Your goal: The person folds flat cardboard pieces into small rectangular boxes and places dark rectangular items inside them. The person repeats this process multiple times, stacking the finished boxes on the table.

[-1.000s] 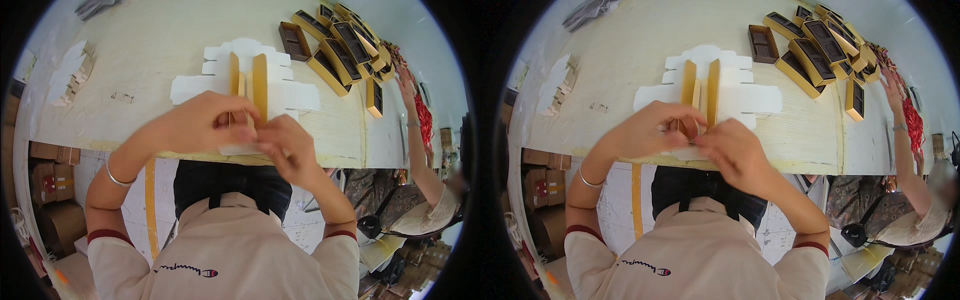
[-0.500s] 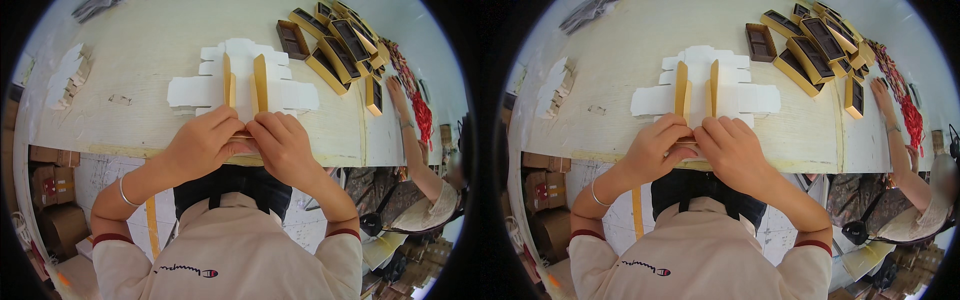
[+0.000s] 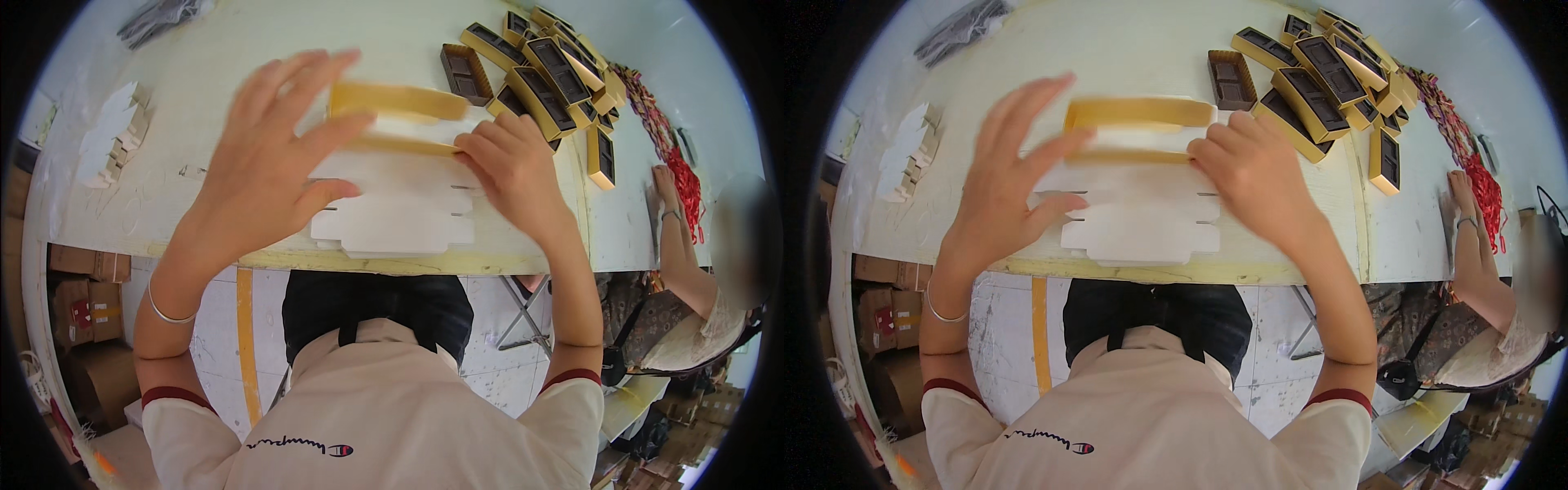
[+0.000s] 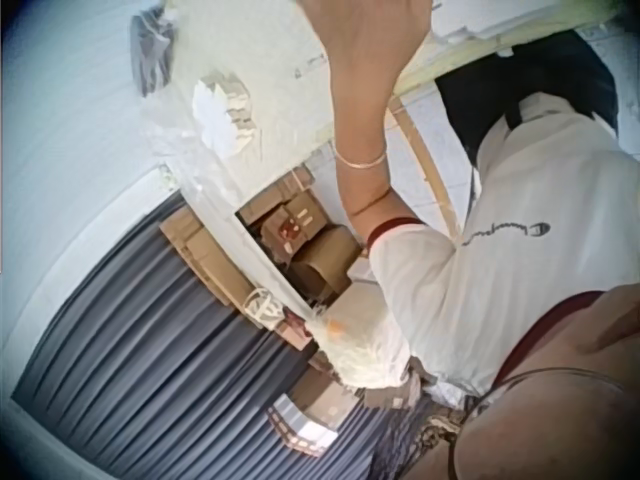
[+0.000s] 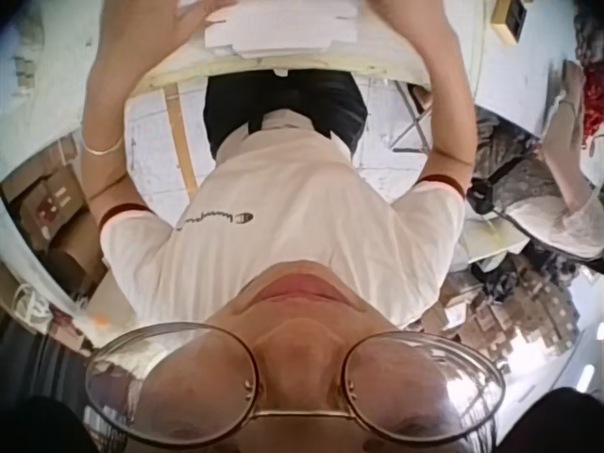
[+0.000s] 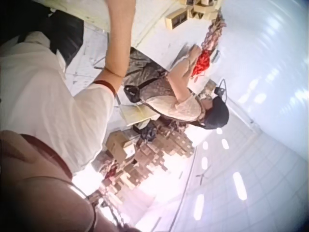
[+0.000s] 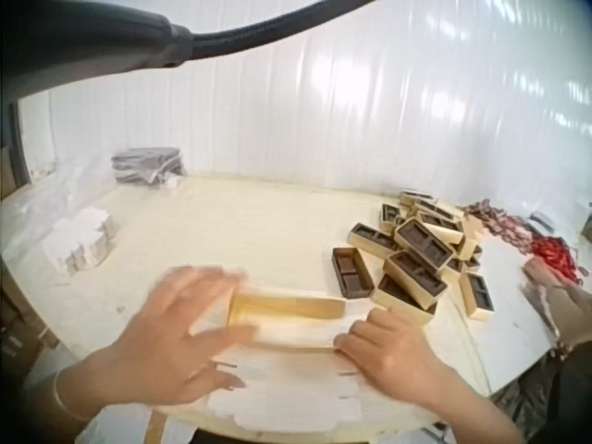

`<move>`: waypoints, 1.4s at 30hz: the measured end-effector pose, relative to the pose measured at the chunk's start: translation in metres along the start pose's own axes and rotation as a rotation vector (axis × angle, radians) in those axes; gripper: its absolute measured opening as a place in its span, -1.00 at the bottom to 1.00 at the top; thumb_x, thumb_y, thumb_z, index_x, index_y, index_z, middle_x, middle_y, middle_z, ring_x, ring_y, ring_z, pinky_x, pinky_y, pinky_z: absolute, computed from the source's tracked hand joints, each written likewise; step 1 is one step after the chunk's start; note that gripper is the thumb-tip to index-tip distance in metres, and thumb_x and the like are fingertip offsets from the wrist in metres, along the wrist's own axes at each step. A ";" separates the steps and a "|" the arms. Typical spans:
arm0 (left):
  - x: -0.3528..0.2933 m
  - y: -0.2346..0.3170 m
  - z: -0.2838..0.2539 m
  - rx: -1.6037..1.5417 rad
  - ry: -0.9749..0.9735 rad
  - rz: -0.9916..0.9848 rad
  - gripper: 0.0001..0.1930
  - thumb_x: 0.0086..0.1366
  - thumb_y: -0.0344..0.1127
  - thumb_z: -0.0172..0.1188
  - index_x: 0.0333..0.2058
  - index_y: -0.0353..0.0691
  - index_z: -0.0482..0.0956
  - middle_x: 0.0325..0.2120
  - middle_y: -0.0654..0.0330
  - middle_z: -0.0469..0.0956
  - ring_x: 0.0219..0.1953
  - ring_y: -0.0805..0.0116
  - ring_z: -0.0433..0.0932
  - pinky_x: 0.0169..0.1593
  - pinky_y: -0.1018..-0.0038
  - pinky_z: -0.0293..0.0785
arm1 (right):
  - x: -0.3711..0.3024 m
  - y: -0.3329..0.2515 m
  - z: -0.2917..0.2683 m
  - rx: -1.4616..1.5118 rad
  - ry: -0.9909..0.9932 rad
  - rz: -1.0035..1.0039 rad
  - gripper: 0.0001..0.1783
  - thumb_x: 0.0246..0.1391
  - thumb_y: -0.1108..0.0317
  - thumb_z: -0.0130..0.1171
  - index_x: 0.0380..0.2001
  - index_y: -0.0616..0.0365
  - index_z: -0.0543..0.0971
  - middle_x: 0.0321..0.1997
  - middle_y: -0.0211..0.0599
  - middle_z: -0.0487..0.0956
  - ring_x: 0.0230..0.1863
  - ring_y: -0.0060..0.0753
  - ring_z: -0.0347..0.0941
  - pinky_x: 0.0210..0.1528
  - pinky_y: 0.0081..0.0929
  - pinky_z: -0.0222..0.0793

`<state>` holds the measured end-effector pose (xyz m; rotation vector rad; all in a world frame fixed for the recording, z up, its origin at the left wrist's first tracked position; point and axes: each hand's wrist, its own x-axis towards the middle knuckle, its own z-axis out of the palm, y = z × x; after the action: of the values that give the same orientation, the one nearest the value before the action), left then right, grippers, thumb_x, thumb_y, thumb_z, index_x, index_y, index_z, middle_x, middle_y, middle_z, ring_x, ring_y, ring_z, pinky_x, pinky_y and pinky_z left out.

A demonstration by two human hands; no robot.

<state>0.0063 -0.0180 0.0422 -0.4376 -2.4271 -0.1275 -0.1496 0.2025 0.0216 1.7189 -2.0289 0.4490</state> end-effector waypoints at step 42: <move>-0.016 0.025 0.041 -0.871 -0.423 -0.347 -0.78 0.08 -0.34 0.33 -0.33 -0.23 0.50 -0.47 0.24 0.53 -0.45 0.44 0.44 -0.43 0.51 0.35 | -0.049 -0.063 0.009 0.708 -0.005 0.204 -0.66 -0.20 0.51 0.36 -0.29 0.21 0.49 -0.12 -0.14 0.46 -0.22 -0.18 0.41 -0.21 -0.37 0.32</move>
<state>0.0021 0.0097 -0.0001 -0.4310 -2.7336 -1.3941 -0.0823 0.2283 -0.0138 1.8655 -2.2088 1.3620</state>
